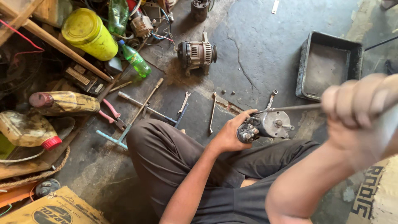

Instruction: The person sits on the workshop floor with a starter motor in their lap and disassembles it. They use a long punch and hammer to drive the drive-end assembly off the housing, then use pliers and a screwdriver to work on the solenoid and remove remaining parts, and reach into a cardboard box of tools for a socket.

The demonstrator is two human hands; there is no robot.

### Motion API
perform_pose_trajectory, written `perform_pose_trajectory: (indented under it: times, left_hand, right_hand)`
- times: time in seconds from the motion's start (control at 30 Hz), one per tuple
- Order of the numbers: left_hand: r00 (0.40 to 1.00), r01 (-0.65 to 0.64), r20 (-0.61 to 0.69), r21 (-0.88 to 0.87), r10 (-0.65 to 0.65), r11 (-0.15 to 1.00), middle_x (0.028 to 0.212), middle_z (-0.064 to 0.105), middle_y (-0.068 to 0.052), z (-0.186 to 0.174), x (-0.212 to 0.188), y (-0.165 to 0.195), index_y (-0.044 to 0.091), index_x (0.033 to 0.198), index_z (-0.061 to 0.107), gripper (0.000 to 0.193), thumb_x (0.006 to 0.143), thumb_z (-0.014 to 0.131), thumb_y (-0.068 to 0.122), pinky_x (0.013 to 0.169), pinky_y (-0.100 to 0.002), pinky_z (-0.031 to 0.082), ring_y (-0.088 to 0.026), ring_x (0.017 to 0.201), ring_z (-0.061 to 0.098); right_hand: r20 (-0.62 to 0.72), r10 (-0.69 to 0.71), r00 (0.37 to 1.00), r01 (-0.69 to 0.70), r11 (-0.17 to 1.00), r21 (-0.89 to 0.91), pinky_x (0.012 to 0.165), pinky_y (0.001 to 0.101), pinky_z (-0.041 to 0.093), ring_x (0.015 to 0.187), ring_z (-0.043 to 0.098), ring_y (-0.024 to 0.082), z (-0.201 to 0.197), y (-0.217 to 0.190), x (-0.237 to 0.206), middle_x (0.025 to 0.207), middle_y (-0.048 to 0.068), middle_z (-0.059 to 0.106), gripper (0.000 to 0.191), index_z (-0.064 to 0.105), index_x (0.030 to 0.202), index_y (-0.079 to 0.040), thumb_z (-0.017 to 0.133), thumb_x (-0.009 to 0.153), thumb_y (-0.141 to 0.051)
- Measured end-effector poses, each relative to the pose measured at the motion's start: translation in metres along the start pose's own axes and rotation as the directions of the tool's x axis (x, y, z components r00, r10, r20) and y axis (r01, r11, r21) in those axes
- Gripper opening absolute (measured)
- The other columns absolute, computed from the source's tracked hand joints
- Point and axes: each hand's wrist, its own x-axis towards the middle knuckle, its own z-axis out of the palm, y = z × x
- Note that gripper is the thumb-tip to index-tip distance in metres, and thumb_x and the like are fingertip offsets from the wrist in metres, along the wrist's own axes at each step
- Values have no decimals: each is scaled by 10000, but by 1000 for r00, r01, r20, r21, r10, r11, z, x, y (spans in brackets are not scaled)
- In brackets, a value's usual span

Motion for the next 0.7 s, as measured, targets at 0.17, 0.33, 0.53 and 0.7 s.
perform_pose_trajectory:
  times: [0.17,0.33,0.53,0.7]
  left_hand:
    - [1000,-19,-9,-9,19,1000,1224,699,-138,3,4,2,95,1468,507,929,592,817,89,999,-371,547,-301,1142,705]
    - [1000,-6,9,14,6,1000,1212,703,-142,-2,6,6,97,1465,518,917,602,827,95,994,-367,550,-303,1136,710]
    - [995,50,79,76,-56,996,1229,705,-166,-6,11,12,116,1479,517,936,597,829,93,976,-367,554,-325,1147,702]
    - [993,50,104,63,-57,997,1216,715,-161,-3,18,16,118,1448,538,904,583,797,64,991,-360,544,-306,1147,714]
  right_hand:
    - [-197,5,980,-16,999,-52,526,300,302,495,357,158,5,13,17,625,71,439,481,463,749,-56,420,1177,-269]
    - [-326,-232,916,144,951,-274,570,343,369,520,388,231,12,35,-16,743,173,459,459,537,975,52,357,1212,-297]
    - [152,285,946,-298,952,74,499,319,451,388,417,176,13,-22,33,490,82,443,573,571,764,-78,356,1158,-434]
    - [-260,115,959,-98,992,76,533,306,311,520,366,189,17,-10,8,610,120,416,594,485,828,4,314,1250,-377]
